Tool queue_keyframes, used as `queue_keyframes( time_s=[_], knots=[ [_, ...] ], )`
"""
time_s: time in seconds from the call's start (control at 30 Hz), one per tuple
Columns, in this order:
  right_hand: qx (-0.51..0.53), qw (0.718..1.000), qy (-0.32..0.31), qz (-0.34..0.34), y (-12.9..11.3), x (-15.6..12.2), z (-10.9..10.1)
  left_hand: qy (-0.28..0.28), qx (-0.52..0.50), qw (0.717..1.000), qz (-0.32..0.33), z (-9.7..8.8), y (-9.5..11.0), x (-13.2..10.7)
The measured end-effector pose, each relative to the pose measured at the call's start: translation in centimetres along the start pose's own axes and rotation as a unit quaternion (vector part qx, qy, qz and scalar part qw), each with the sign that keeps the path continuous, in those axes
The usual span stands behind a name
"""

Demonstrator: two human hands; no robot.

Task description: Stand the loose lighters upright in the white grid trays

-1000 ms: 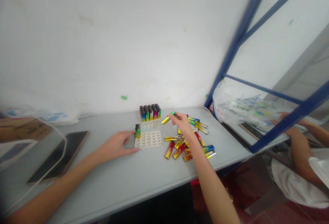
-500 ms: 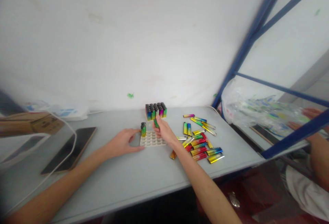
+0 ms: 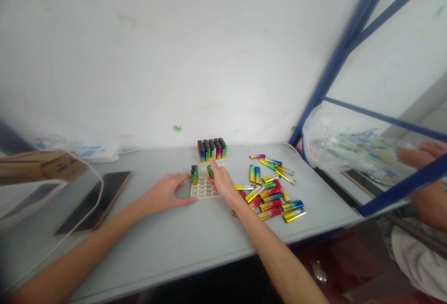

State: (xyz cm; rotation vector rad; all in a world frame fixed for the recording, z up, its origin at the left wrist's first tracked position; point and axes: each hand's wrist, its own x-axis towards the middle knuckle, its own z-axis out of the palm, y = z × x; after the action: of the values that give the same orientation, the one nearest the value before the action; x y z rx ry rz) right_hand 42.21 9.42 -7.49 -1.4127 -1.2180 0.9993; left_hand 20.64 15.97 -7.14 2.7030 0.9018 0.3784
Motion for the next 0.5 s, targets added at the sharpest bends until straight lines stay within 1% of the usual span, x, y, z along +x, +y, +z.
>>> queue_keyframes(
  time_s=[0.17, 0.3, 0.5],
  knots=[
    [-0.001, 1.000, -0.008, -0.006, -0.5, 0.3, -0.1, -0.008, 0.005, 1.000, -0.006, -0.1, 0.1, -0.1],
    [-0.001, 1.000, -0.005, -0.008, -0.9, 0.0, -0.5, -0.009, 0.004, 1.000, -0.008, 0.0, -0.1, -0.1],
    [0.010, 1.000, -0.008, -0.005, -0.7, -0.4, -1.0, -0.016, 0.009, 1.000, -0.010, -0.1, 0.0, 0.0]
  ],
)
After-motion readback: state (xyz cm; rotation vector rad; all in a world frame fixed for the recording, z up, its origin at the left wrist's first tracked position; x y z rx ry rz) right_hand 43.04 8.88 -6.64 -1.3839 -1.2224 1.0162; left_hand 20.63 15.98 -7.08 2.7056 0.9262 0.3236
